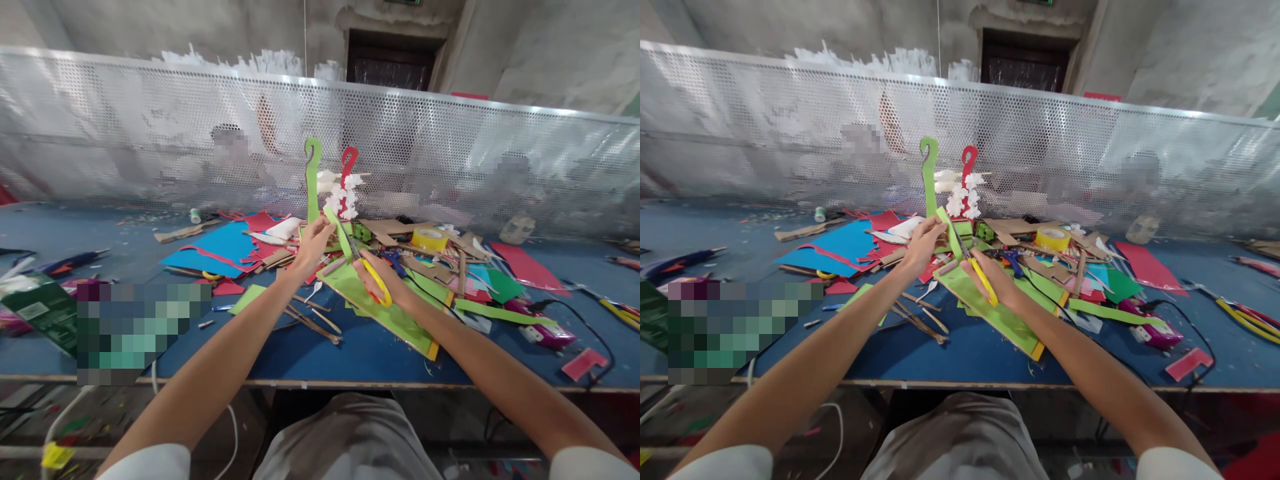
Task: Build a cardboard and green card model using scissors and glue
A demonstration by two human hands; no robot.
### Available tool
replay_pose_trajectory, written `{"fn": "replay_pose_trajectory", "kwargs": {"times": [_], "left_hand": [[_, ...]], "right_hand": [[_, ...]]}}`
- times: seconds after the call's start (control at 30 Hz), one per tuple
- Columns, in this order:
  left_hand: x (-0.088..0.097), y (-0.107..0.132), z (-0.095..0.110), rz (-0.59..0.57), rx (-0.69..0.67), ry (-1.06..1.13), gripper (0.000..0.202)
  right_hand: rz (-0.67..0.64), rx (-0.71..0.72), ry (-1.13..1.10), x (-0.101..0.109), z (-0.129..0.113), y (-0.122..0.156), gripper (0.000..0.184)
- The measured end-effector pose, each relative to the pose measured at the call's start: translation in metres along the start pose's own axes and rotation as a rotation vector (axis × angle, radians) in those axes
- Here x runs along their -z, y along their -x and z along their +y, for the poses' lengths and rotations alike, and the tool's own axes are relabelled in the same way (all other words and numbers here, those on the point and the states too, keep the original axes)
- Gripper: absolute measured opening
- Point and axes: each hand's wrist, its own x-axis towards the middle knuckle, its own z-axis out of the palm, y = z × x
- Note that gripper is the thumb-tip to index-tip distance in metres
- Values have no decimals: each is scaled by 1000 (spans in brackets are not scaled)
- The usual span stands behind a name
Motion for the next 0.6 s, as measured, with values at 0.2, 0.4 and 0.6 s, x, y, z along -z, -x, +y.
{"fn": "replay_pose_trajectory", "kwargs": {"times": [0.2, 0.4, 0.6], "left_hand": [[5, -2, 5, 54, -39, -30, 34], [6, -4, 3, 45, -126, -97, 30], [3, -3, 3, 41, -149, -101, 32]], "right_hand": [[-40, 42, 49, 3, 1, 0, 44], [-29, 39, 74, 3, 3, -1, 45], [-32, -12, 79, 2, -2, -1, 49]]}}
